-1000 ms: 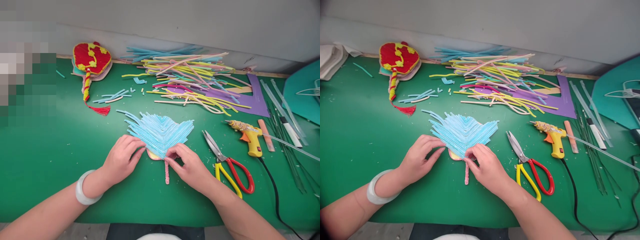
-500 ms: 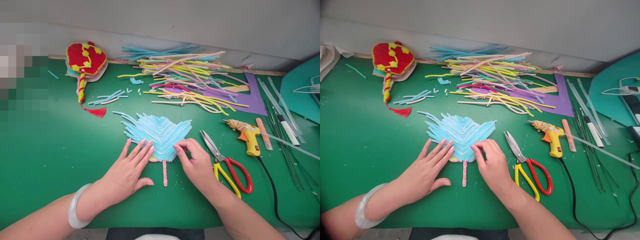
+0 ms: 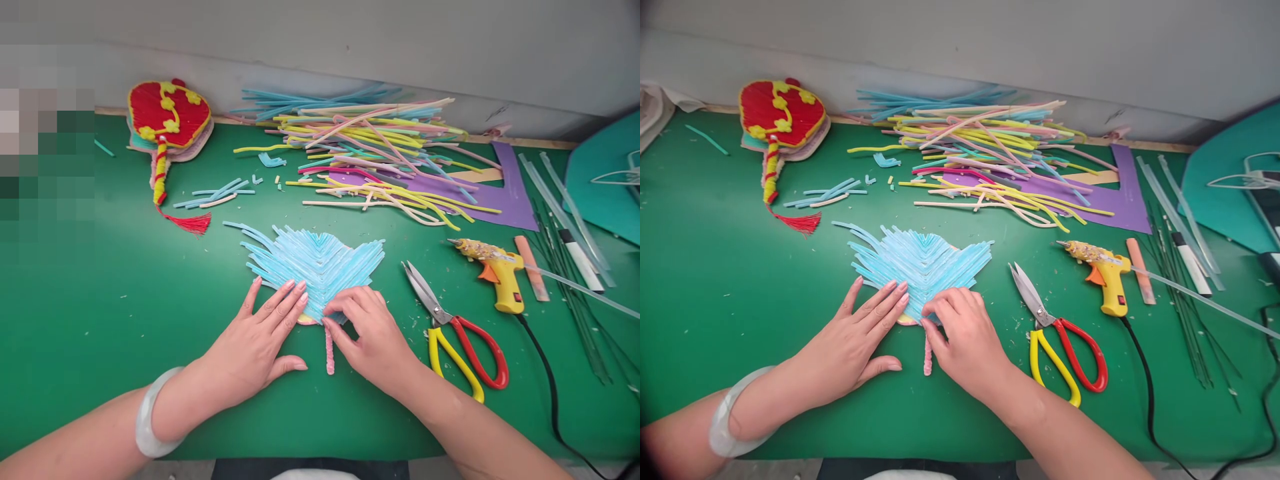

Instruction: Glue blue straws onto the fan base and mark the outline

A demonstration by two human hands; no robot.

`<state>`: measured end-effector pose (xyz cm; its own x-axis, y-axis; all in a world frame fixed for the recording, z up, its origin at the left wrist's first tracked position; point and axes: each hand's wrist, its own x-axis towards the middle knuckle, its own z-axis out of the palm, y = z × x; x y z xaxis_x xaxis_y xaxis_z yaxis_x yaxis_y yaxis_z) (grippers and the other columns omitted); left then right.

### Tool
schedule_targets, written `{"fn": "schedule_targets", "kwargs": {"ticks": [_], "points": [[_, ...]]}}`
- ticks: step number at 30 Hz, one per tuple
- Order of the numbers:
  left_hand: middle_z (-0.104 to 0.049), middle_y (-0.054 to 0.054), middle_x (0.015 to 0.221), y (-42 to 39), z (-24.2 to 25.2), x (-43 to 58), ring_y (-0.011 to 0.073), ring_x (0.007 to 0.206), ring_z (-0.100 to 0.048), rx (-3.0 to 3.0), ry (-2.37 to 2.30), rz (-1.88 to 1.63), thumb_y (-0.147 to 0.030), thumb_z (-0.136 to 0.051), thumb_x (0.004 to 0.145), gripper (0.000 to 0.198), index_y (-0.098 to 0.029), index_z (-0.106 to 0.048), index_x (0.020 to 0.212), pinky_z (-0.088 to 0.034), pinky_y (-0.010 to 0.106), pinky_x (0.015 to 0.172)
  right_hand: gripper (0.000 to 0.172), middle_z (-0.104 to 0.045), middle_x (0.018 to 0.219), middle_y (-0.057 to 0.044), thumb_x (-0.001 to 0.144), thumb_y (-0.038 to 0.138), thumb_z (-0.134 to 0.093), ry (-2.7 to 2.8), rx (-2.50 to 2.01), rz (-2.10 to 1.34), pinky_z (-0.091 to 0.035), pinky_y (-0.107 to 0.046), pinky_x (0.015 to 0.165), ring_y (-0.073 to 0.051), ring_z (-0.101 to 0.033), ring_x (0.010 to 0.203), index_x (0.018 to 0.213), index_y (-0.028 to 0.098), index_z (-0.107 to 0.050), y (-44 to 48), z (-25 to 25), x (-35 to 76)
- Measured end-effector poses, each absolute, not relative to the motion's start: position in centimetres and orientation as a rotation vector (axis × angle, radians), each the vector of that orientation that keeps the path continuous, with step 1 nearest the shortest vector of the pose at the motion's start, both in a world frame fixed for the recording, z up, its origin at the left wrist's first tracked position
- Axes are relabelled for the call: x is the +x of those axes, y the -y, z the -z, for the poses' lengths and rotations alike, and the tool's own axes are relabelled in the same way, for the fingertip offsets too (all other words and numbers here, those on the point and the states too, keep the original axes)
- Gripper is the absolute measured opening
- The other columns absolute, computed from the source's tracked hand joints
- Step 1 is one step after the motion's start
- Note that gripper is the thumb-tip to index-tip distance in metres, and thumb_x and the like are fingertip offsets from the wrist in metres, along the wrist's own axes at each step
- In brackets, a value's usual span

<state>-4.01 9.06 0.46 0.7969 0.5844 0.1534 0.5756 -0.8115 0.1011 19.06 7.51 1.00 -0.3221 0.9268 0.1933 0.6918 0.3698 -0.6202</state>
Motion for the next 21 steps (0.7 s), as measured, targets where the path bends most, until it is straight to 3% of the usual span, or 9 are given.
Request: {"fn": "schedule_targets", "kwargs": {"ticks": [5, 8, 12, 16, 18, 21], "points": [[-0.04, 0.024, 0.153, -9.1, -0.8, -4.1, 0.0339, 0.148, -0.031, 2.803, -0.931, -0.377, -0.054, -0.048, 0.096, 0.092, -0.008, 0.002, 0.158, -0.011, 0.064, 0.12, 0.009, -0.066, 0.099, -0.005, 0.093, 0.016, -0.059, 2.108, -1.406, -0.61, -0.043, -0.037, 0.083, -0.021, -0.059, 0.095, 0.1, 0.022, -0.06, -7.5, -1.0, 19.1], [-0.038, 0.026, 0.154, -9.2, -1.3, -4.3, 0.0327, 0.149, -0.027, 2.703, -0.974, -0.488, -0.04, -0.05, 0.099, 0.088, -0.007, 0.006, 0.157, -0.013, 0.065, 0.119, 0.009, -0.066, 0.098, -0.005, 0.093, 0.016, -0.059, 2.101, -1.411, -0.618, -0.043, -0.037, 0.083, -0.021, -0.06, 0.095, 0.1, 0.022, -0.06, -7.5, -1.0, 19.2], [-0.051, 0.02, 0.146, -9.7, -1.5, -4.6, 0.0296, 0.143, -0.04, 2.602, -1.094, -0.624, -0.027, -0.053, 0.098, 0.07, -0.015, -0.015, 0.156, -0.021, 0.062, 0.12, 0.009, -0.066, 0.096, -0.005, 0.094, 0.015, -0.057, 2.088, -1.391, -0.61, -0.043, -0.036, 0.082, -0.02, -0.06, 0.094, 0.098, 0.022, -0.06, -7.6, -0.9, 19.2], [-0.072, 0.004, 0.103, -10.0, -1.0, -5.0, 0.0216, 0.103, -0.068, 2.47, -1.236, -0.964, -0.018, -0.059, 0.094, 0.029, -0.024, -0.053, 0.121, -0.047, 0.051, 0.106, 0.009, -0.067, 0.091, -0.003, 0.095, 0.015, -0.055, 2.003, -1.393, -0.587, -0.045, -0.035, 0.079, -0.019, -0.061, 0.087, 0.095, 0.023, -0.06, -7.7, -1.0, 19.2], [-0.069, 0.0, 0.083, -10.0, -1.0, -5.2, 0.0183, 0.083, -0.068, 2.421, -1.277, -1.092, -0.015, -0.06, 0.092, 0.014, -0.024, -0.057, 0.102, -0.055, 0.043, 0.09, 0.009, -0.067, 0.088, -0.002, 0.095, 0.016, -0.055, 1.942, -1.407, -0.57, -0.046, -0.035, 0.078, -0.018, -0.06, 0.084, 0.095, 0.023, -0.059, -7.7, -1.1, 19.2], [-0.066, -0.003, 0.072, -10.0, -1.3, -5.2, 0.0156, 0.07, -0.064, 2.39, -1.243, -1.158, -0.017, -0.061, 0.092, 0.009, -0.024, -0.057, 0.091, -0.054, 0.035, 0.074, 0.009, -0.067, 0.086, -0.002, 0.096, 0.017, -0.054, 1.88, -1.421, -0.523, -0.047, -0.035, 0.074, -0.018, -0.061, 0.081, 0.095, 0.024, -0.059, -7.8, -1.3, 19.3]]}}
